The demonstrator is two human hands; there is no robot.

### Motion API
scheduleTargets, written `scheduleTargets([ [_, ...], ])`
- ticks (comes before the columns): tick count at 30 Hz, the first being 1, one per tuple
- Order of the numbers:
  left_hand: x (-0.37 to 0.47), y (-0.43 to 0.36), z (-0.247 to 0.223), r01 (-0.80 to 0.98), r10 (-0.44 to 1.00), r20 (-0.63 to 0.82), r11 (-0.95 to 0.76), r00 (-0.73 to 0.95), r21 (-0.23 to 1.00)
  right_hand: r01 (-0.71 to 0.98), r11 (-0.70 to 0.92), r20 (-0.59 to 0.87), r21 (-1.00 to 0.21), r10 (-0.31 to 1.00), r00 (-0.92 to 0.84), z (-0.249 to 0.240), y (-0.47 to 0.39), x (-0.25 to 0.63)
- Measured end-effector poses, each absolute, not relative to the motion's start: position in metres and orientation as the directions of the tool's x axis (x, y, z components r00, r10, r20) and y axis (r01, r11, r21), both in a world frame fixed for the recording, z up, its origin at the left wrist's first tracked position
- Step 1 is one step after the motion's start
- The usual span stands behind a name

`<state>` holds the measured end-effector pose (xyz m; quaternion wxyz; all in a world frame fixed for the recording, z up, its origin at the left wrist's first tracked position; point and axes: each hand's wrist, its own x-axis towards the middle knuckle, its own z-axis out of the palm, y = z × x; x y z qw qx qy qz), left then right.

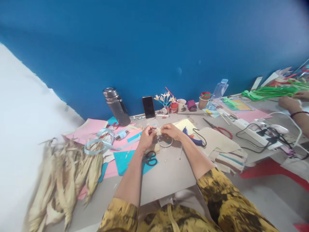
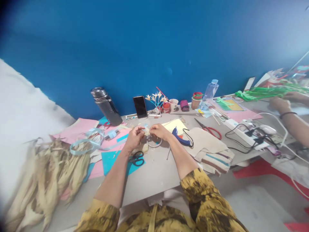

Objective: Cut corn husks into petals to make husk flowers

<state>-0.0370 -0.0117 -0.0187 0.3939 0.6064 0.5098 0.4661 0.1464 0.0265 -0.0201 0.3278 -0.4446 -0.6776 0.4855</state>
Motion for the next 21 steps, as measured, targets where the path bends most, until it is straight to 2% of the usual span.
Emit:
scheduleTargets([
  [15,-0.0365,-0.0161,-0.0106,0.110,0.981,0.190,-0.192,0.035,0.975,0.220,0.052,-0.038,-0.974,0.922,-0.386,-0.0143,0.0224,0.1437],
  [21,-0.0373,-0.0166,-0.0093,0.151,0.976,0.216,-0.217,0.023,0.964,0.206,0.041,-0.057,-0.978,0.891,-0.450,-0.0133,0.0197,0.1428],
])
